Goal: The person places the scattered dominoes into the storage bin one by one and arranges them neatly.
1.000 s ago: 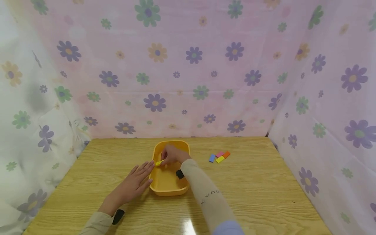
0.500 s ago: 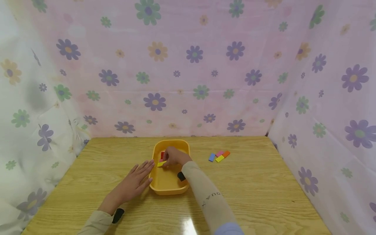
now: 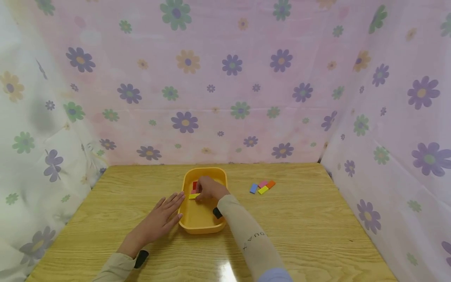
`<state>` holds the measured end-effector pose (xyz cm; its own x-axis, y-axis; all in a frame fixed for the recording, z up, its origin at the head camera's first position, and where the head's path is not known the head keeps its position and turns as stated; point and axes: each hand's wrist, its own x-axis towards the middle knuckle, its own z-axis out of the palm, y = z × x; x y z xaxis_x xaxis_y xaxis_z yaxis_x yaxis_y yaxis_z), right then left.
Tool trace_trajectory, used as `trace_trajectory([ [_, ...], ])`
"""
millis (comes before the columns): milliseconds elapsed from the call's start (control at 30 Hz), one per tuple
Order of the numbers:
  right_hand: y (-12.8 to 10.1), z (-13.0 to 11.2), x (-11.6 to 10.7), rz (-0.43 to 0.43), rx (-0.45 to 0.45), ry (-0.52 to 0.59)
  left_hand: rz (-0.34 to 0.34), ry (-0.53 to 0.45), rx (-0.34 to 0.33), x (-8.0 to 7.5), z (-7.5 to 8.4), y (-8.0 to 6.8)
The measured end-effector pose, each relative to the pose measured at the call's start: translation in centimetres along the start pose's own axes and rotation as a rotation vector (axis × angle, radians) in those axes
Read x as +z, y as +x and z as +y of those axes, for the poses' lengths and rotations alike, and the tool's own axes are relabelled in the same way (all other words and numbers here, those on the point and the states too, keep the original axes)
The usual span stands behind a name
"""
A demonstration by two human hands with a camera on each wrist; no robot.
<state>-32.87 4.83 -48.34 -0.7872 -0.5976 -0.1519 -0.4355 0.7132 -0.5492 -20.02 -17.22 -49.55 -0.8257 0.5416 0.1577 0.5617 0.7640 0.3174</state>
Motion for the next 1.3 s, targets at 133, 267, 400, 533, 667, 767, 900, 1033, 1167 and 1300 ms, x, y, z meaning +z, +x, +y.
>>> trace_trajectory([
  [133, -0.4, -0.1, 0.0, 0.015, 0.000, -0.017, 0.007, -0.009, 0.001, 0.0, 0.0, 0.0],
  [267, -0.7, -0.2, 0.0, 0.032, 0.021, -0.007, 0.011, -0.013, 0.002, 0.0, 0.0, 0.0],
  [400, -0.9, -0.1, 0.1, 0.047, 0.046, 0.000, 0.003, -0.017, -0.010, 0.0, -0.1, -0.1],
  [533, -1.0, 0.1, 0.1, 0.058, 0.049, -0.017, 0.005, -0.020, -0.010, -0.1, -0.1, -0.1],
  [667, -1.0, 0.3, 0.2, 0.067, 0.045, -0.032, 0.001, -0.023, -0.011, -0.1, -0.1, -0.1],
  [767, -1.1, 0.4, 0.2, 0.071, 0.044, -0.034, -0.004, -0.031, -0.012, -0.1, -0.1, -0.1],
  [900, -1.1, 0.5, 0.3, 0.080, 0.048, -0.030, -0.009, -0.037, -0.014, -0.1, -0.1, -0.1],
  [1033, -1.2, 0.7, 0.3, 0.095, 0.060, -0.022, -0.004, -0.043, -0.015, 0.0, -0.1, -0.1],
  [1167, -1.3, 0.8, 0.4, 0.105, 0.072, -0.024, -0.003, -0.045, -0.015, 0.0, -0.1, -0.1],
  [1300, -1.3, 0.9, 0.3, 0.104, 0.083, -0.021, 0.001, -0.044, -0.014, 0.0, -0.1, -0.1],
])
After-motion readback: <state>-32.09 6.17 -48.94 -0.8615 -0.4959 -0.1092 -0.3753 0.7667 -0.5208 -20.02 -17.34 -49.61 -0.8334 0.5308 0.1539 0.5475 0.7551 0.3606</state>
